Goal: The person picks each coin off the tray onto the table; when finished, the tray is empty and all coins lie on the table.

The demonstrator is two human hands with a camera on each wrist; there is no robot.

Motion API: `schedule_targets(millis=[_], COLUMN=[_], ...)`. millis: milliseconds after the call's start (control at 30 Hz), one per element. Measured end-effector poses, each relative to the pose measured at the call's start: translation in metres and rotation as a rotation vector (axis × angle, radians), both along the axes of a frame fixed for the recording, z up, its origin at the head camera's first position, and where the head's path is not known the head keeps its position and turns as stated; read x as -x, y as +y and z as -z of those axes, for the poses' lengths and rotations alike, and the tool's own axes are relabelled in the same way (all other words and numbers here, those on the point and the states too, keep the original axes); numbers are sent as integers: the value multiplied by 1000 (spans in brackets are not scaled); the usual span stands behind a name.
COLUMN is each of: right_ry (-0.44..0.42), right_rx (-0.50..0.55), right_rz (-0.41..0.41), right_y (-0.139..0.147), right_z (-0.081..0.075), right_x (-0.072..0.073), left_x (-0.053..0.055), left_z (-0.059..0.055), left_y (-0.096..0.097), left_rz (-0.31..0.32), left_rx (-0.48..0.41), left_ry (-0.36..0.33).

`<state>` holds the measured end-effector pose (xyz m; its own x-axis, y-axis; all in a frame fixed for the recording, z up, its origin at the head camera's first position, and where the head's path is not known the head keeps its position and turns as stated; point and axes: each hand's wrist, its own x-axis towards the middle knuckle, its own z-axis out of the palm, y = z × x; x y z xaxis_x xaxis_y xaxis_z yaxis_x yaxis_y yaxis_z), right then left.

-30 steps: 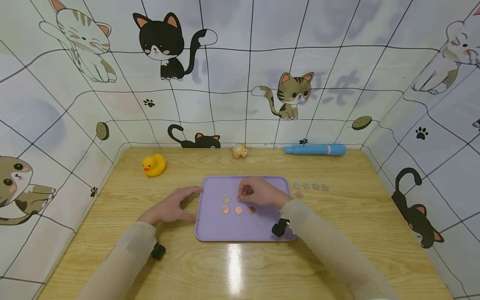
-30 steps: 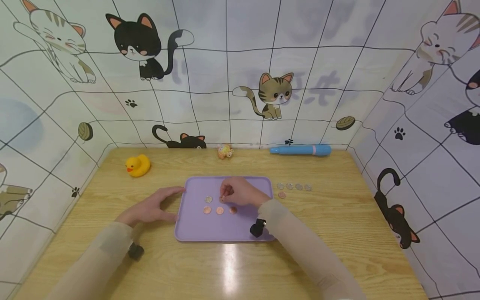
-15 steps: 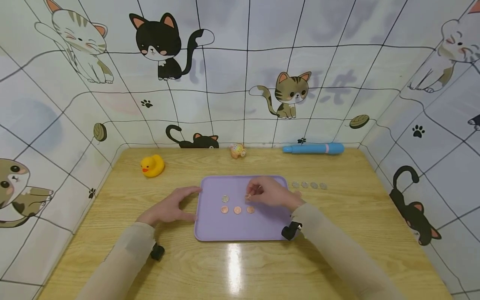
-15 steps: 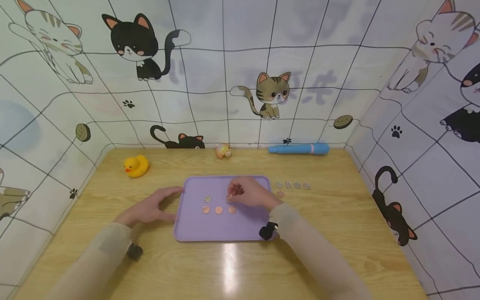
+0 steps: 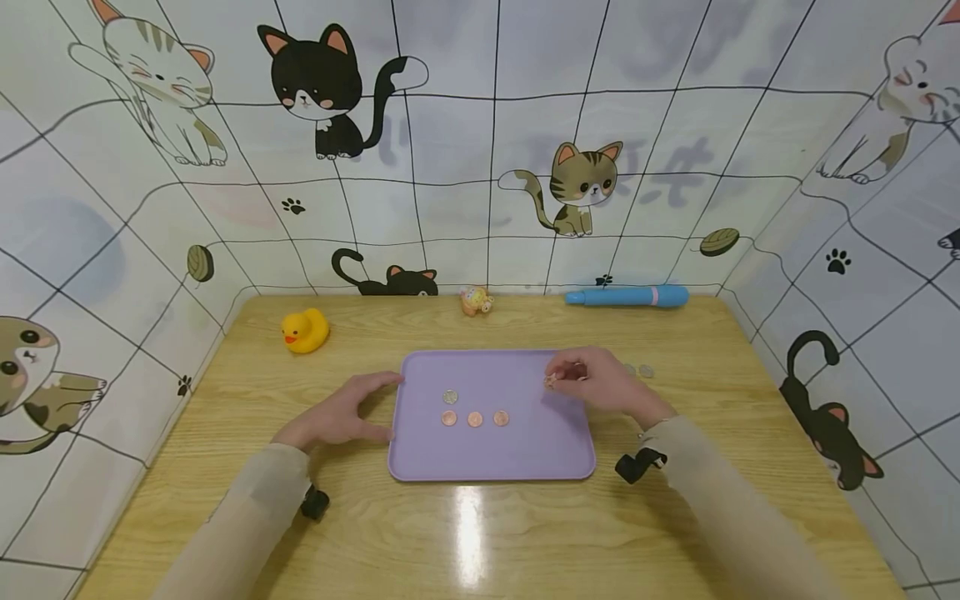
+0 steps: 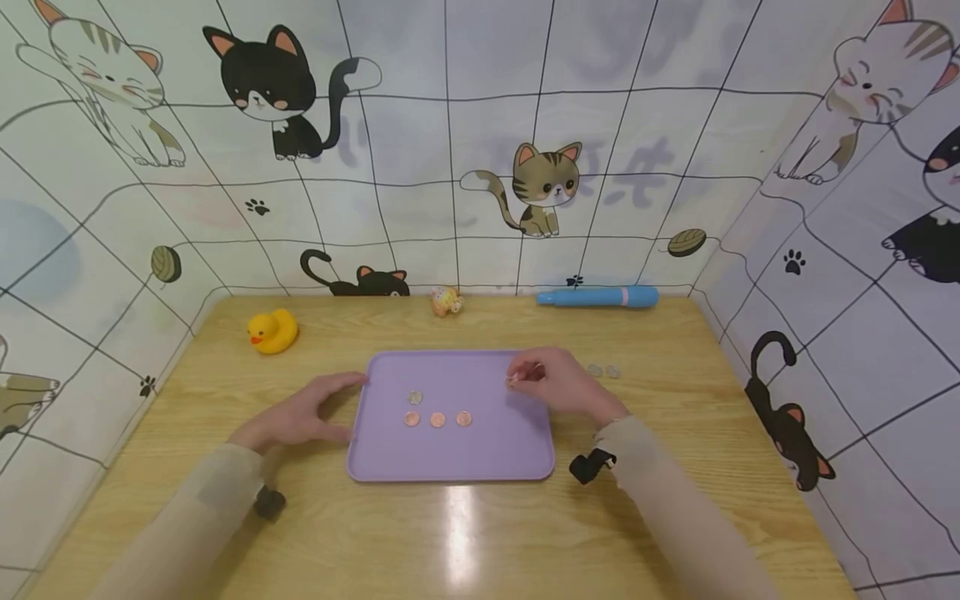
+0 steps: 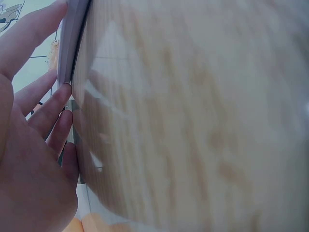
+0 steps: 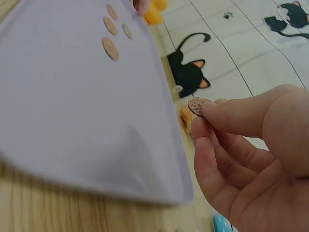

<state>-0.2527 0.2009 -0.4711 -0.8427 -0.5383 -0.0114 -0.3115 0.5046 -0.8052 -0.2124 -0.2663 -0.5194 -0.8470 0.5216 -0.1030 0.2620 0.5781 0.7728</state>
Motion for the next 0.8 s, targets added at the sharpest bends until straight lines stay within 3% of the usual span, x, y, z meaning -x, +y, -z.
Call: schedule_targets(millis=[300, 567, 800], right_ry=[8, 71, 69], right_rx=[-18, -58, -181], right_rz=[147, 186, 256], right_y=[48, 72, 85], right_z=[-2, 9, 20], right_x=[-4, -5, -6], left_x=[-1, -1, -1], left_z=[-2, 0, -1], left_y=[1, 1, 1], left_rz=[5, 1, 8], left_rx=[-2, 6, -3], left_ry=[4, 13, 15])
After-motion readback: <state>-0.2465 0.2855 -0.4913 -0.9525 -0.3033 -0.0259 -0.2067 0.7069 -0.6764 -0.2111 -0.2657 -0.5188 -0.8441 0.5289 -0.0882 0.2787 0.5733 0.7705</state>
